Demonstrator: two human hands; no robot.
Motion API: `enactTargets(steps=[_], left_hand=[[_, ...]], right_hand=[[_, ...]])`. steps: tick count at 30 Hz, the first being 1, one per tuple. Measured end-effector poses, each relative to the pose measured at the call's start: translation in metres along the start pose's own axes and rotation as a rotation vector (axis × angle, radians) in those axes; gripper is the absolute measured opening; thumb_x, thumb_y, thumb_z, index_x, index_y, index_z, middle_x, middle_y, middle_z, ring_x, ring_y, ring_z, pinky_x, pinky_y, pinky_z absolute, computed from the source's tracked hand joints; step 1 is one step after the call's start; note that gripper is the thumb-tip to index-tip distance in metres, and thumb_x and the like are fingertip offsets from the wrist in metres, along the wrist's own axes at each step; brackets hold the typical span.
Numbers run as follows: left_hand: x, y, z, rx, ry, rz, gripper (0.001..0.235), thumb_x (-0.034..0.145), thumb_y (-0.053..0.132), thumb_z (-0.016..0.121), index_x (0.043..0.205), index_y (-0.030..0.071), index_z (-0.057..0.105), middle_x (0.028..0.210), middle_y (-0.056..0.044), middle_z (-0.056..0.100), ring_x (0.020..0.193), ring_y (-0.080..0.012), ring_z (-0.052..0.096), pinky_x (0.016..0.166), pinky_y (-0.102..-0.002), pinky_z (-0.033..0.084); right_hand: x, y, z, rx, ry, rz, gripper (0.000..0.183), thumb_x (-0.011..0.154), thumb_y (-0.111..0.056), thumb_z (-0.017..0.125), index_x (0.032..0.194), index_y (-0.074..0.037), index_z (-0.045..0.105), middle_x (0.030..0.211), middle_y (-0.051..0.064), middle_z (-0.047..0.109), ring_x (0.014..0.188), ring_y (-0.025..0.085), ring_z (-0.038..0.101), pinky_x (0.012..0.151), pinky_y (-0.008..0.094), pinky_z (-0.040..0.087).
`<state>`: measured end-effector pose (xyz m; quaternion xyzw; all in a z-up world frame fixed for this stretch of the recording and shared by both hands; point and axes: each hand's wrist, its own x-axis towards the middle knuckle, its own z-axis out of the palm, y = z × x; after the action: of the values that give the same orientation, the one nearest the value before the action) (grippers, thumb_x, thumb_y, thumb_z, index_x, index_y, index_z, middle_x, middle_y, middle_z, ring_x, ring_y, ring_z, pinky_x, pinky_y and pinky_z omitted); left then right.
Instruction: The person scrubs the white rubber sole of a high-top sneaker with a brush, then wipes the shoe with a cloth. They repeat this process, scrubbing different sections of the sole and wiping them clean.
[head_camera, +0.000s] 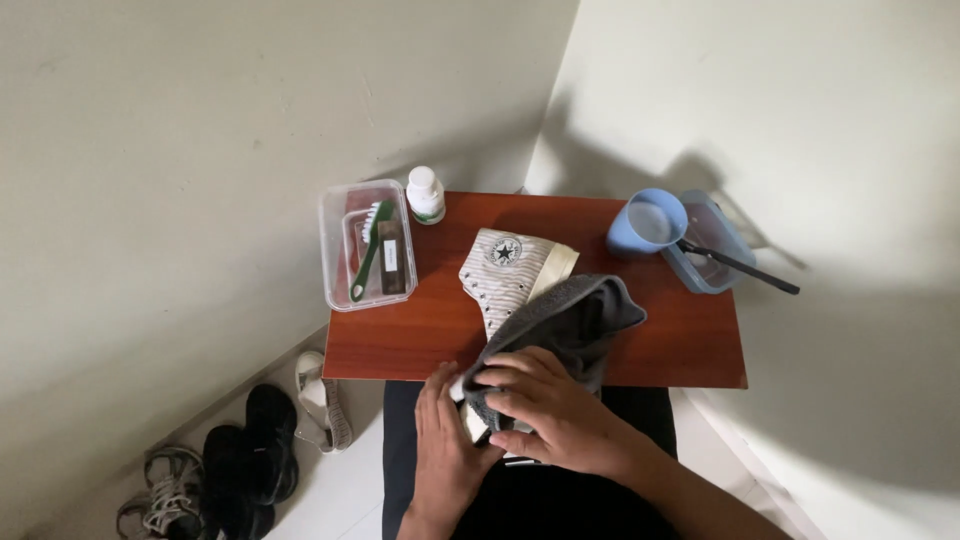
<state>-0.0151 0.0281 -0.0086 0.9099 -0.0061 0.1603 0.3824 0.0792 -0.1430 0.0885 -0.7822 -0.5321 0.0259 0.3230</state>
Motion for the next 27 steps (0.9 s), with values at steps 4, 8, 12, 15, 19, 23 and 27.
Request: enactTargets(steps=[4,8,12,15,19,23,27], left_hand=[[-0.001,-0.006,0.012,0.074,0.053,0.063,0.053,0.090,0.029,0.073,0.123,-0.007,0.053,0.118,-0.023,0.060,0.119,-0.0396,0.057,0.115,-0.054,0.042],[0.004,0.000,0.001,0.120,0.079,0.134,0.049,0.090,0.032,0.075,0.116,-0.007,0.059,0.107,-0.020,0.066,0.109,-0.0326,0.064,0.117,-0.052,0.042],[0.005,0.004,-0.003,0.170,0.052,0.119,0.051,0.097,0.043,0.064,0.113,-0.006,0.062,0.110,-0.019,0.070,0.111,-0.0313,0.066,0.115,-0.052,0.042],[0.006,0.003,-0.003,0.152,0.048,0.114,0.048,0.098,0.042,0.061,0.110,-0.004,0.061,0.110,-0.020,0.070,0.108,-0.0322,0.067,0.114,-0.053,0.042],[0.006,0.001,-0.001,0.153,0.047,0.110,0.048,0.098,0.044,0.059,0.107,-0.004,0.062,0.106,-0.018,0.071,0.107,-0.0306,0.068,0.114,-0.052,0.042],[0.004,0.001,0.000,0.171,0.024,0.098,0.053,0.100,0.049,0.055,0.107,-0.003,0.062,0.104,-0.017,0.071,0.103,-0.0301,0.069,0.114,-0.053,0.041],[0.002,0.002,0.004,0.189,0.046,0.077,0.055,0.101,0.050,0.052,0.105,-0.004,0.059,0.098,-0.015,0.070,0.090,-0.0276,0.072,0.111,-0.051,0.044]], right_hand=[[0.020,0.003,0.005,-0.262,0.067,-0.171,0.018,0.098,-0.014,0.070,0.112,-0.003,0.066,0.124,0.013,0.067,0.128,0.032,0.058,0.110,0.050,0.045],[0.024,0.015,0.019,-0.309,0.056,-0.270,0.019,0.102,-0.011,0.061,0.115,-0.001,0.071,0.127,0.014,0.068,0.128,0.031,0.060,0.114,0.049,0.046],[0.020,0.027,0.020,-0.318,-0.006,-0.285,0.028,0.100,-0.023,0.065,0.115,-0.001,0.071,0.130,0.015,0.068,0.125,0.033,0.062,0.114,0.051,0.044],[0.018,0.034,0.021,-0.328,0.003,-0.317,0.034,0.104,-0.029,0.059,0.117,0.000,0.069,0.131,0.016,0.068,0.125,0.033,0.061,0.112,0.052,0.047],[0.020,0.040,0.021,-0.311,0.039,-0.346,0.038,0.106,-0.030,0.051,0.117,0.002,0.068,0.127,0.018,0.068,0.122,0.034,0.063,0.111,0.053,0.049],[0.021,0.042,0.024,-0.329,0.092,-0.372,0.049,0.109,-0.035,0.038,0.113,0.003,0.070,0.122,0.019,0.070,0.119,0.035,0.066,0.106,0.052,0.052],[0.019,0.044,0.025,-0.360,0.130,-0.386,0.054,0.110,-0.038,0.035,0.112,0.003,0.069,0.120,0.020,0.070,0.118,0.036,0.066,0.105,0.052,0.054]])
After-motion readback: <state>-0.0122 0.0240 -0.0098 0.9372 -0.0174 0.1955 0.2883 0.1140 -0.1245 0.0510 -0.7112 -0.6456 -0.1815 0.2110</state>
